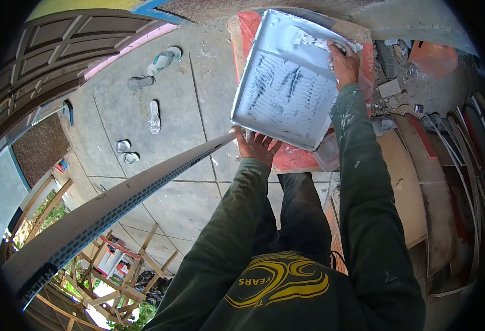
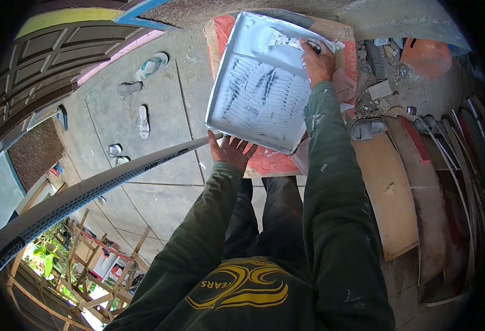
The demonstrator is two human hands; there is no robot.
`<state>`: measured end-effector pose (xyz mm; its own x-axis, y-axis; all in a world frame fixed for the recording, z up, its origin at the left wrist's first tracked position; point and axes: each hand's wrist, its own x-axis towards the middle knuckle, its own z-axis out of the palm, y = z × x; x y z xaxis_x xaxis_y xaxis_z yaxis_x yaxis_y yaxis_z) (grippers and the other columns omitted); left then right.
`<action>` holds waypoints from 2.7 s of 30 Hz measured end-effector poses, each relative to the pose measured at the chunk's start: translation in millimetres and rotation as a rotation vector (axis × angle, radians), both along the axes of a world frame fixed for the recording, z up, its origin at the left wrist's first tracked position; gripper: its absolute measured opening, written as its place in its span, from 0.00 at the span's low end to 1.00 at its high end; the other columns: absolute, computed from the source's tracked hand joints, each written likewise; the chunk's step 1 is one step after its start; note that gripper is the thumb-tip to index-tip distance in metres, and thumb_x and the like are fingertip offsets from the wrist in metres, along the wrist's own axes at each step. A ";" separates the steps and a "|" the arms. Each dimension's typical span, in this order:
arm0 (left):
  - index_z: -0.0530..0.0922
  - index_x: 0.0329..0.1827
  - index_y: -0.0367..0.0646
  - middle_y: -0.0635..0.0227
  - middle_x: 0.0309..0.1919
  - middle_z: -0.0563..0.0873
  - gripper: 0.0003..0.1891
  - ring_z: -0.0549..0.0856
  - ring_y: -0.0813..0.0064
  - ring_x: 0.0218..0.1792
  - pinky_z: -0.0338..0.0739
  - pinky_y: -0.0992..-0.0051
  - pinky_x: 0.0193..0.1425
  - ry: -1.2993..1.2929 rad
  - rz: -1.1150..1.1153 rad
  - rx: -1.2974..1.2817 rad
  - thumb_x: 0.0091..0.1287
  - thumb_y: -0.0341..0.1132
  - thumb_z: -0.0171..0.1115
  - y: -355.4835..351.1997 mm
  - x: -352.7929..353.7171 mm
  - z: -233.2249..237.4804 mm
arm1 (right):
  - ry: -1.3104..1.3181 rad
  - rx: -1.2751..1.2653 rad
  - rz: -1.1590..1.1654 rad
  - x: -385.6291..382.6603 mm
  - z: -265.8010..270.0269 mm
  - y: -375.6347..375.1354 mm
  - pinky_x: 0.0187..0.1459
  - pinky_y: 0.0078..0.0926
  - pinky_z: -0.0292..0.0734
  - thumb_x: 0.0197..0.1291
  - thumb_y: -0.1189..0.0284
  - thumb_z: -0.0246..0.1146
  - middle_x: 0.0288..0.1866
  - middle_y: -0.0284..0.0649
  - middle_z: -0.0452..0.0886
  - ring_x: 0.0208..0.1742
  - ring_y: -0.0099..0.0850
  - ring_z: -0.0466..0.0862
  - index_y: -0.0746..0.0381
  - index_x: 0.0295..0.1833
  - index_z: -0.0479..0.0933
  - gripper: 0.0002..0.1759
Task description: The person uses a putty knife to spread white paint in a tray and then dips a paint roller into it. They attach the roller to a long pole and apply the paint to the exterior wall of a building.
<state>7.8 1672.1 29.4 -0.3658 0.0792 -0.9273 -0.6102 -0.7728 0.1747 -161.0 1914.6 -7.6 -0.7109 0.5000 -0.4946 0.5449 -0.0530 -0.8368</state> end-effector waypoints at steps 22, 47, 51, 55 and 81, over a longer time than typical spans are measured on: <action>0.52 0.73 0.43 0.51 0.68 0.61 0.53 0.62 0.51 0.68 0.57 0.46 0.68 -0.034 0.007 0.004 0.55 0.75 0.48 -2.8 1.2 -10.5 | 0.082 -0.024 0.158 1.6 11.1 -14.7 0.24 0.22 0.68 0.57 0.60 0.64 0.20 0.34 0.74 0.20 0.21 0.72 0.65 0.44 0.77 0.19; 0.58 0.71 0.39 0.55 0.61 0.72 0.34 0.75 0.60 0.60 0.73 0.64 0.58 0.677 -0.626 -0.677 0.66 0.42 0.60 -146.0 -25.5 74.3 | 0.304 0.760 0.116 162.3 108.5 -54.3 0.43 0.40 0.74 0.58 0.74 0.60 0.41 0.49 0.77 0.43 0.48 0.78 0.61 0.52 0.75 0.15; 0.59 0.70 0.36 0.54 0.60 0.73 0.33 0.73 0.63 0.61 0.65 0.66 0.66 0.911 -0.678 -0.670 0.65 0.40 0.61 -120.8 -62.0 133.3 | 0.127 0.774 0.178 214.5 79.6 -95.7 0.43 0.41 0.74 0.58 0.75 0.60 0.42 0.48 0.75 0.43 0.48 0.78 0.54 0.57 0.75 0.20; 0.58 0.71 0.38 0.52 0.60 0.74 0.34 0.74 0.60 0.62 0.68 0.64 0.63 1.032 -0.650 -0.645 0.63 0.40 0.59 -114.4 -75.8 151.8 | 0.030 0.830 0.242 250.7 52.8 -136.0 0.44 0.40 0.74 0.57 0.75 0.60 0.44 0.47 0.72 0.46 0.46 0.77 0.48 0.61 0.73 0.25; 0.71 0.30 0.39 0.71 0.21 0.70 0.12 0.68 0.80 0.22 0.66 0.75 0.28 1.007 -0.458 -0.750 0.68 0.38 0.57 -79.0 -53.3 162.5 | -0.222 0.827 0.091 343.9 13.5 29.8 0.50 0.42 0.75 0.53 0.78 0.59 0.48 0.51 0.79 0.48 0.49 0.80 0.58 0.62 0.69 0.27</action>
<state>-45.5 1593.1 191.9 -0.9892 -0.0289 -0.1436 -0.1419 -0.0543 0.9884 182.9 1944.4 5.9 -0.6956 0.7068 -0.1287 0.6730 0.5786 -0.4607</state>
